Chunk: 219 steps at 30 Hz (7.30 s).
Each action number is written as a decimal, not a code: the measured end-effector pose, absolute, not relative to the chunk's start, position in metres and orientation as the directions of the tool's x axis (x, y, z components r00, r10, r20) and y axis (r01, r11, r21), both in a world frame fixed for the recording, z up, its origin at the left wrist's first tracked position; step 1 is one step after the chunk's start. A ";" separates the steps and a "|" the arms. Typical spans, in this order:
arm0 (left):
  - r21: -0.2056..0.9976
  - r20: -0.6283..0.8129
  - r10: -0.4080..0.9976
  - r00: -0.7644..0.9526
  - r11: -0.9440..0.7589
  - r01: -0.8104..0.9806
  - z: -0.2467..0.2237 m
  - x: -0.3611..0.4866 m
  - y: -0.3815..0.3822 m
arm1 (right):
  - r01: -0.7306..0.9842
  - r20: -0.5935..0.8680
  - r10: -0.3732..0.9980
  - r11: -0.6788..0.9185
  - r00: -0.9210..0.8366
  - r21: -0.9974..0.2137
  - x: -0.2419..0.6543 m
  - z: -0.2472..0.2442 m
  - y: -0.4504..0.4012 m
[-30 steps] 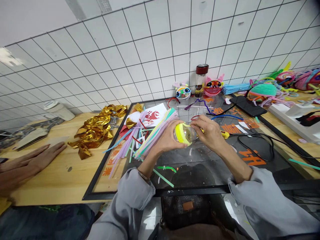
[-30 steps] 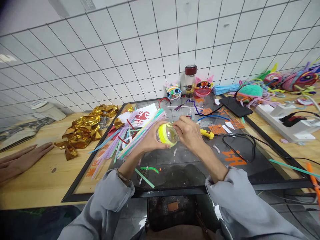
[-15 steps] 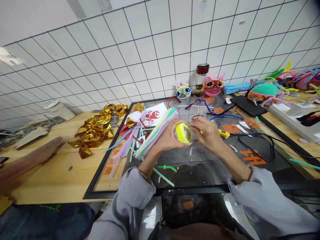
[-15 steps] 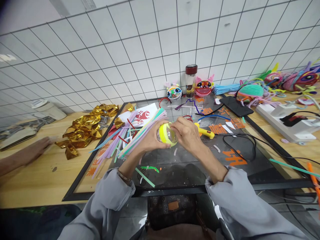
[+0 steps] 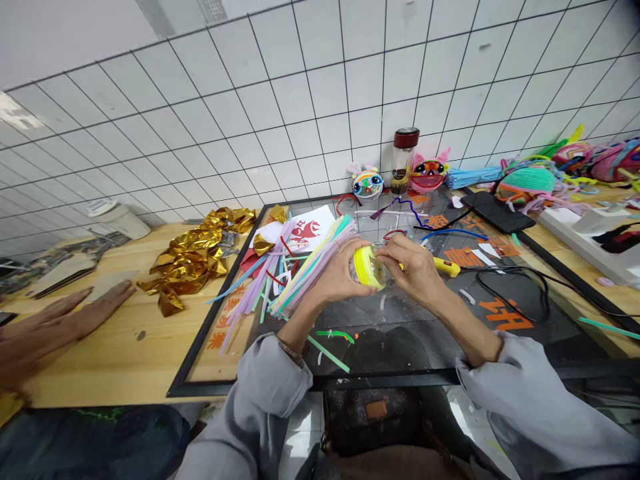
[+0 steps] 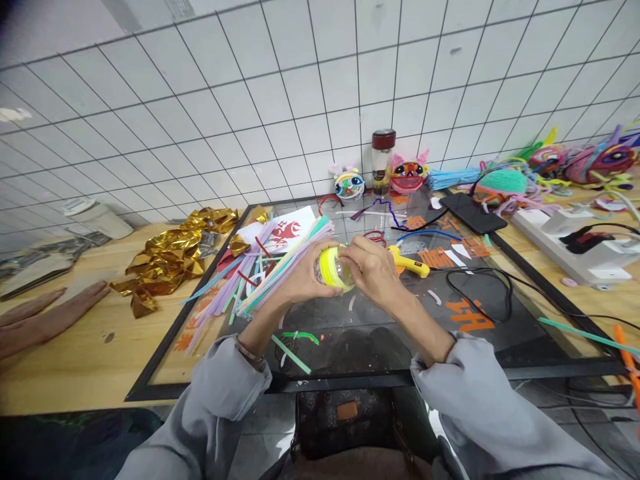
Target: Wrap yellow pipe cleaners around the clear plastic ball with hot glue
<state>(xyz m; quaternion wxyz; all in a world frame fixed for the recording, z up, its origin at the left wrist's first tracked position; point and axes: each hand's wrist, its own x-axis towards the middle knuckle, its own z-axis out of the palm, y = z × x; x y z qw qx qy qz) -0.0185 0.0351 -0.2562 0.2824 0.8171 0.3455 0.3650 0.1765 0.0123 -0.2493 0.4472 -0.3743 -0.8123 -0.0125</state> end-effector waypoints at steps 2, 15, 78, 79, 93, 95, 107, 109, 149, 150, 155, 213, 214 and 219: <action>0.708 0.411 0.767 0.493 -0.609 0.358 -0.256 -0.018 0.034 | 0.616 0.737 0.592 0.724 -0.326 -0.310 0.177 -0.250 0.013; 0.688 0.426 0.755 0.498 -0.628 0.364 -0.256 -0.020 0.032 | 0.608 0.743 0.580 0.735 -0.333 -0.300 0.176 -0.250 0.012; 0.677 0.412 0.767 0.493 -0.619 0.397 -0.255 -0.020 0.030 | 0.559 0.743 0.604 0.736 -0.289 -0.382 0.172 -0.258 0.014; 0.681 0.409 0.774 0.483 -0.611 0.403 -0.255 -0.019 0.030 | 0.558 0.742 0.606 0.735 -0.287 -0.385 0.172 -0.258 0.014; 0.630 0.405 0.758 0.512 -0.637 0.444 -0.249 -0.018 0.029 | 0.564 0.741 0.603 0.736 -0.295 -0.375 0.170 -0.259 0.012; 0.620 0.407 0.754 0.516 -0.643 0.451 -0.250 -0.018 0.029 | 0.557 0.741 0.604 0.738 -0.293 -0.381 0.170 -0.259 0.012; 0.619 0.443 0.731 0.520 -0.669 0.412 -0.256 -0.020 0.033 | 0.558 0.756 0.589 0.743 -0.284 -0.369 0.170 -0.258 0.012; 0.621 0.443 0.730 0.521 -0.669 0.409 -0.255 -0.020 0.033 | 0.554 0.756 0.590 0.744 -0.283 -0.374 0.170 -0.258 0.012; 0.651 0.455 0.723 0.520 -0.669 0.359 -0.263 -0.024 0.039 | 0.522 0.752 0.581 0.766 -0.312 -0.376 0.175 -0.257 0.013; 0.655 0.453 0.722 0.523 -0.668 0.354 -0.263 -0.024 0.040 | 0.522 0.752 0.582 0.765 -0.309 -0.377 0.175 -0.257 0.013; 0.682 0.427 0.727 0.537 -0.649 0.337 -0.263 -0.025 0.039 | 0.528 0.750 0.585 0.761 -0.307 -0.377 0.175 -0.258 0.012; 0.645 0.456 0.735 0.502 -0.662 0.383 -0.261 -0.024 0.035 | 0.537 0.712 0.637 0.727 -0.295 -0.428 0.174 -0.260 0.012; 0.651 0.450 0.736 0.505 -0.658 0.379 -0.261 -0.024 0.035 | 0.536 0.717 0.634 0.729 -0.291 -0.426 0.174 -0.260 0.012; 0.693 0.411 0.763 0.498 -0.617 0.373 -0.260 -0.024 0.035 | 0.538 0.727 0.626 0.731 -0.282 -0.420 0.174 -0.261 0.013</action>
